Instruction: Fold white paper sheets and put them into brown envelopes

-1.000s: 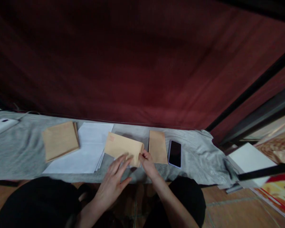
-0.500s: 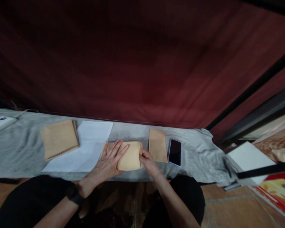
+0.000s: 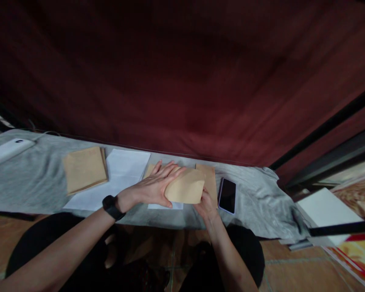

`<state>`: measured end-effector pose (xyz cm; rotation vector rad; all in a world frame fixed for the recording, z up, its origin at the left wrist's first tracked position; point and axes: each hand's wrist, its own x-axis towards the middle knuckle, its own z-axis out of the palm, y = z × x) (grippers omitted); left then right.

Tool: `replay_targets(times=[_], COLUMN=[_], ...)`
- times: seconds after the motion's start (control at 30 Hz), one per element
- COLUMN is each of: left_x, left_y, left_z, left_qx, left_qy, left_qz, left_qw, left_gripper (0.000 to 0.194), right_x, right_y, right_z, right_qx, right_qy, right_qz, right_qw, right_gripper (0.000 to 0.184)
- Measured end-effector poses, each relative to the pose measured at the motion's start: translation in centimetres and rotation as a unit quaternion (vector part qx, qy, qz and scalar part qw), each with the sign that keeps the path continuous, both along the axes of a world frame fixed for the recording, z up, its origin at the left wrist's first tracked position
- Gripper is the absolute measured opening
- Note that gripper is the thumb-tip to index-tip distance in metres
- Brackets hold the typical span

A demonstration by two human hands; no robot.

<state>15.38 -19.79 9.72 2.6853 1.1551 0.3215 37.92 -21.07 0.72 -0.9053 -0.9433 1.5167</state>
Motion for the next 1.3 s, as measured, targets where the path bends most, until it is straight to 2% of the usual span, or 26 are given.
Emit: replay_targets(times=[0.17,0.37,0.53,0.6,0.7,0.77,0.83,0.9,1.0,1.07,1.13,1.2,1.3], left_x=[-0.5,-1.9,-2.5,-2.8,-3.1,-3.1,-2.9,-2.5,-1.9,-1.5,-1.1,-0.8,-0.5], left_y=[0.3,-0.7,-2.0,-2.5,-3.1,-3.5,-3.9,-4.3,-5.0,-5.6,-6.1,-6.6,-7.1], left_z=[-0.3,-2.9,-4.9,-5.4,-5.9,-6.3,-6.7,-7.1,-7.7,-8.0,-8.2,-8.3,-8.3], left_qx=[0.038,0.066,0.082,0.091,0.107,0.115,0.120,0.120,0.110,0.093,0.075,0.066,0.077], left_qy=[0.029,0.046,0.060,0.059,0.054,0.055,0.060,0.068,0.081,0.085,0.077,0.063,0.063], left_qz=[0.026,0.056,0.077,0.093,0.128,0.140,0.143,0.149,0.150,0.132,0.109,0.089,0.056], left_qw=[0.998,0.995,0.992,0.990,0.985,0.982,0.981,0.979,0.979,0.983,0.988,0.992,0.993], left_gripper=[0.116,0.108,0.106,0.106,0.106,0.105,0.105,0.104,0.105,0.105,0.105,0.105,0.102], right_x=[0.3,0.2,-0.4,-0.3,0.3,0.8,1.1,1.3,1.5,1.6,1.6,1.5,1.2], right_y=[0.7,1.6,1.4,1.3,1.1,1.0,0.7,0.3,-0.4,-0.9,-1.3,-1.6,-2.0], right_z=[-0.3,-1.6,-2.5,-2.2,-0.8,0.2,0.8,0.9,0.4,-0.1,-0.5,-0.7,-0.9], right_qx=[0.021,0.038,0.031,0.048,0.092,0.098,0.074,0.029,-0.015,-0.019,-0.025,-0.041,-0.041], right_qy=[-0.032,-0.119,-0.133,-0.145,-0.153,-0.134,-0.102,-0.082,-0.113,-0.150,-0.164,-0.179,-0.258], right_qz=[-0.009,0.002,0.004,-0.026,-0.136,-0.149,-0.073,0.040,0.188,0.254,0.292,0.299,0.247], right_qw=[0.999,0.992,0.991,0.988,0.974,0.975,0.989,0.995,0.976,0.955,0.942,0.936,0.933], right_gripper=[0.028,0.023,0.021,0.023,0.030,0.032,0.034,0.036,0.031,0.026,0.026,0.032,0.035])
